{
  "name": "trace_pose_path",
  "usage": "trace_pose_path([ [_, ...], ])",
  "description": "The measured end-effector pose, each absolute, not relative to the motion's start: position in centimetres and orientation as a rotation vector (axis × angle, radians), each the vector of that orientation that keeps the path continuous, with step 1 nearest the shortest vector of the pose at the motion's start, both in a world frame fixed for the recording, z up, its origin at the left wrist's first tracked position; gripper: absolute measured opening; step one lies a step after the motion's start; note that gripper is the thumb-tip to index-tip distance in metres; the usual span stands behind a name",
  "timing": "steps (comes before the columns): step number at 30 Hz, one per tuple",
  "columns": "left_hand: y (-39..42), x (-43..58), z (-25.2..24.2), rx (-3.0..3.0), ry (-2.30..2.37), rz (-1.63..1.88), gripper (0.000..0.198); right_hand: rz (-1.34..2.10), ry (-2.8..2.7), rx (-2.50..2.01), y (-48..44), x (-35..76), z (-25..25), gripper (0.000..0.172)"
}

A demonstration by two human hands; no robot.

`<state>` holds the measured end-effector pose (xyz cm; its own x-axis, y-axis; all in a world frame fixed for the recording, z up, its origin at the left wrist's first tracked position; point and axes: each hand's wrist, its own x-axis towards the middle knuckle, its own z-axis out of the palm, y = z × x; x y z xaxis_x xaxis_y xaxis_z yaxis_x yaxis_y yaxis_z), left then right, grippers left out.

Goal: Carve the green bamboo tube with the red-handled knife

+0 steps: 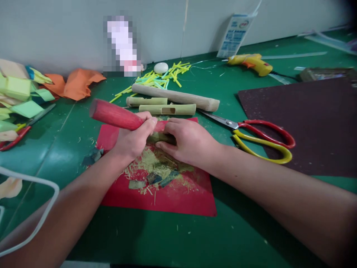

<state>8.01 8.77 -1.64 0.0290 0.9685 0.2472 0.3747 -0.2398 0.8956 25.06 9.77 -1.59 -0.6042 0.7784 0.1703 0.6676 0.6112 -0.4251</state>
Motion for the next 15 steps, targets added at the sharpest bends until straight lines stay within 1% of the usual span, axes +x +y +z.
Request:
trace_pose_path([
  [3,8.74,7.92,-1.59,1.695,1.402,1.130,0.032,0.446,-2.516,-1.161,9.67,25.01,-1.52,0.021],
  [15,8.44,7.87,-1.46,1.782,1.531,1.020,0.032,0.447,-2.528,-1.144,9.38,25.06,-1.62,0.023],
])
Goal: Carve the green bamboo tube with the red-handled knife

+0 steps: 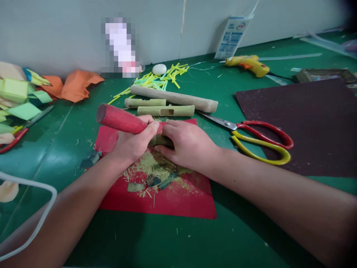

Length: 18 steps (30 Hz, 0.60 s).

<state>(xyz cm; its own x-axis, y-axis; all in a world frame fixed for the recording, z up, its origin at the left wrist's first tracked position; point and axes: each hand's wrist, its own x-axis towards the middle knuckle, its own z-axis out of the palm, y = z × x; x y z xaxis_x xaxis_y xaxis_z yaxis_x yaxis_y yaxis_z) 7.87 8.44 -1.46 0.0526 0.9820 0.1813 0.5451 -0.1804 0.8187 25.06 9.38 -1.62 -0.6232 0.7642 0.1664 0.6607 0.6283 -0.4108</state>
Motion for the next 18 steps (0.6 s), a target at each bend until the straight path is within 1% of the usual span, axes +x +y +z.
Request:
trace_pose_path([
  [3,8.46,8.01,-1.16,1.822,1.595,0.980,0.032,0.470,-2.536,-1.164,9.35,25.03,-1.47,0.023],
  [8,8.38,8.29,-0.61,1.915,1.518,0.911,0.031,0.527,-2.524,-1.162,9.40,24.99,-1.31,0.023],
  [11,8.21,8.21,-0.69,1.867,1.484,0.869,0.030,0.538,-2.501,-1.156,9.57,25.05,-1.30,0.019],
  [16,8.32,8.05,-1.07,1.673,1.441,1.138,0.032,0.493,-2.509,-1.174,9.62,25.10,-1.42,0.021],
  [18,8.47,8.13,-1.09,1.665,1.452,1.121,0.031,0.475,-2.516,-1.175,9.54,25.09,-1.49,0.020],
])
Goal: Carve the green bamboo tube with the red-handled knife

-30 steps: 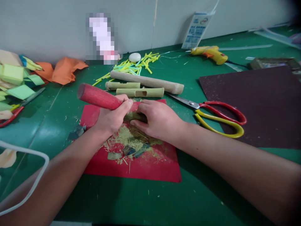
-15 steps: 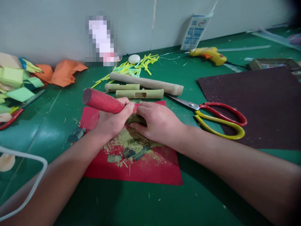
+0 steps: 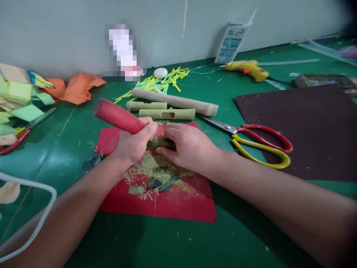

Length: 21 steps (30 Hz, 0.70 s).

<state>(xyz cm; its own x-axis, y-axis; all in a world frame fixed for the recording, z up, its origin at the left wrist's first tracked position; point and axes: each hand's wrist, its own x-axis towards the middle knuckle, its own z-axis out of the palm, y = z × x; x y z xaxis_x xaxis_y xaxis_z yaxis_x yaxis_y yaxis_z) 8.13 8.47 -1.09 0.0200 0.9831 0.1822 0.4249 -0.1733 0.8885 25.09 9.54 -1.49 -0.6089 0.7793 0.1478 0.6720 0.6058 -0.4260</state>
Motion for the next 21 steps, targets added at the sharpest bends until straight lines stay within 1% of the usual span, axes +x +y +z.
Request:
trace_pose_path([
  [9,8.61,7.98,-1.04,1.745,1.574,0.932,0.031,0.447,-2.531,-1.185,9.34,25.02,-1.38,0.019],
  [15,8.59,7.96,-0.97,1.789,1.575,0.938,0.031,0.455,-2.537,-1.174,9.44,25.03,-1.44,0.021],
  [21,8.44,7.86,-0.52,1.918,1.427,0.859,0.030,0.531,-2.503,-1.152,9.49,25.20,-1.66,0.022],
])
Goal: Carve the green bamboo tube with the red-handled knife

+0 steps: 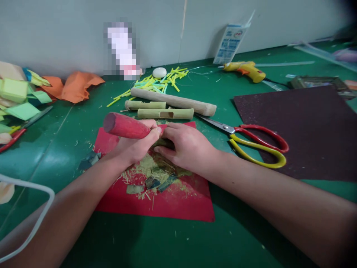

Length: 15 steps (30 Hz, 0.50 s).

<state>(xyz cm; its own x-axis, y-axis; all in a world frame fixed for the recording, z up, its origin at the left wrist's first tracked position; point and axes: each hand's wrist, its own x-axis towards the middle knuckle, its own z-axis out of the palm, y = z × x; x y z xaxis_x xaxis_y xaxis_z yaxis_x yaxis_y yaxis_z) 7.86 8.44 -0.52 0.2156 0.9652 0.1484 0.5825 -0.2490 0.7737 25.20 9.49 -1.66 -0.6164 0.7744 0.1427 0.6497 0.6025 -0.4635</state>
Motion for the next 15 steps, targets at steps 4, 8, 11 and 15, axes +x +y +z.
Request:
trace_pose_path([
  [4,8.04,7.81,-0.93,1.799,1.406,0.894,0.029,0.544,-2.475,-1.095,9.56,25.26,-1.84,0.018],
  [8,8.13,8.14,-1.27,1.674,1.426,1.095,0.030,0.530,-2.469,-1.126,9.55,25.19,-1.84,0.019],
  [11,8.45,8.20,-1.23,1.688,1.488,1.061,0.030,0.494,-2.485,-1.160,9.45,25.14,-1.78,0.020],
  [15,8.66,7.99,-1.07,1.781,1.511,0.978,0.031,0.475,-2.505,-1.153,9.33,25.10,-1.73,0.020],
])
